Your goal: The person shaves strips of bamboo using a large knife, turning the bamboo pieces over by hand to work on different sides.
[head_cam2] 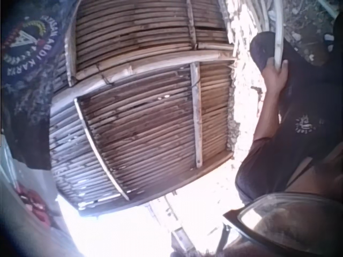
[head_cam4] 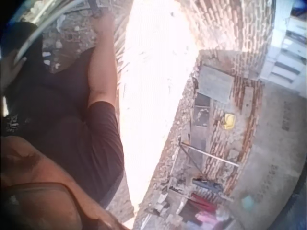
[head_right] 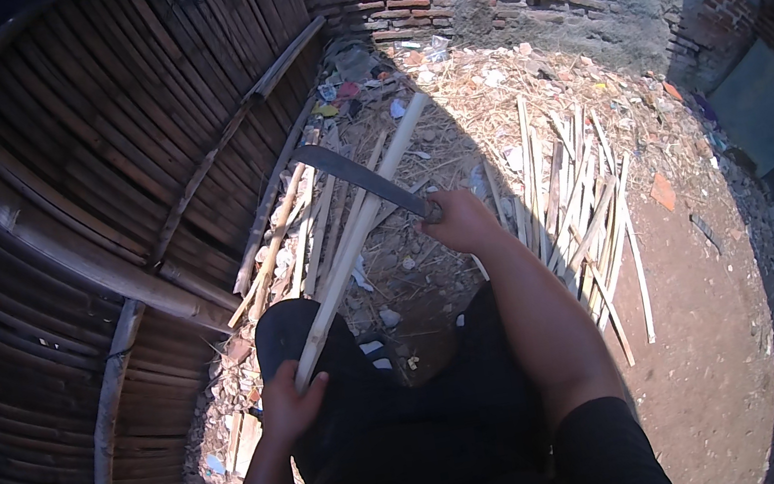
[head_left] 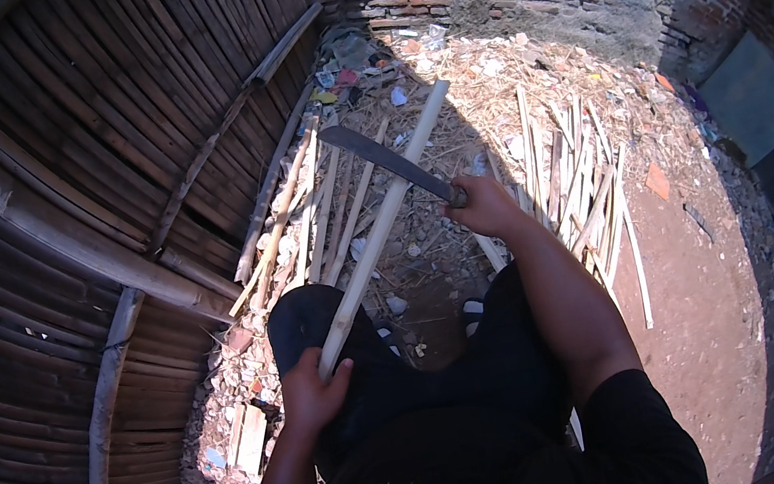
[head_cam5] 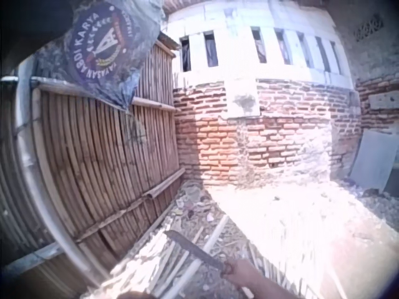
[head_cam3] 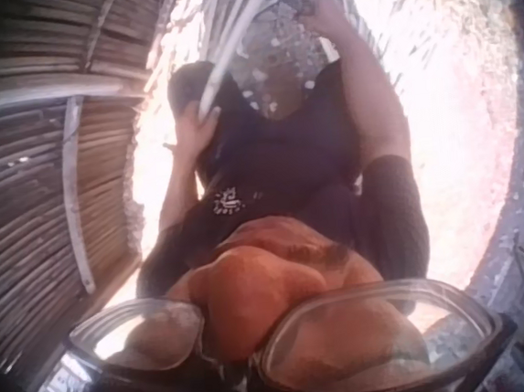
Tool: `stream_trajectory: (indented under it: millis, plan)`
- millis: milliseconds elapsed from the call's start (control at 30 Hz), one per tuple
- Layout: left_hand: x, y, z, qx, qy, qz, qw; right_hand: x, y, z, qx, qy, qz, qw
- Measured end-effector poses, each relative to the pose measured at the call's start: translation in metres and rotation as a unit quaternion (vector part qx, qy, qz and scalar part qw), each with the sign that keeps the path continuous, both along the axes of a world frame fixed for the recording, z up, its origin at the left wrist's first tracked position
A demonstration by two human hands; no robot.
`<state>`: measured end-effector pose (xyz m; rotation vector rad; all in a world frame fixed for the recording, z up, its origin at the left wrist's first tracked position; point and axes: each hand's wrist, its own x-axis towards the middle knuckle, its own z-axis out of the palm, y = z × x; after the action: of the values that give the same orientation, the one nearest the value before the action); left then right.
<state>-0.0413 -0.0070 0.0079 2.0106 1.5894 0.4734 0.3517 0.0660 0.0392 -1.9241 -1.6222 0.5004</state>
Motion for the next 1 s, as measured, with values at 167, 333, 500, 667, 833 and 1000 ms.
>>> stream_trajectory:
  millis: [167,333,500,667,833,1000]
  plan:
    - [0.0,0.0,-0.001,-0.009,-0.006,0.006,1.0,-0.03,0.003,-0.017,0.003,-0.164,0.198,0.966]
    - [-0.003,0.0,-0.004,0.012,0.016,-0.005,1.0,-0.053,0.005,-0.022,-0.012,-0.243,0.274,0.93]
    - [0.0,-0.002,0.001,0.013,0.018,-0.007,1.0,-0.013,0.006,-0.012,0.042,-0.144,0.085,0.985]
    - [0.002,-0.002,0.0,0.018,0.01,-0.009,1.0,0.007,0.005,-0.01,0.024,-0.024,-0.012,0.999]
    - [0.003,-0.003,0.001,0.009,0.009,-0.003,1.0,-0.018,0.003,-0.019,0.02,-0.133,0.133,0.982]
    - [-0.002,-0.001,-0.003,0.001,0.021,-0.005,1.0,-0.047,0.001,-0.011,-0.037,-0.217,0.254,0.942]
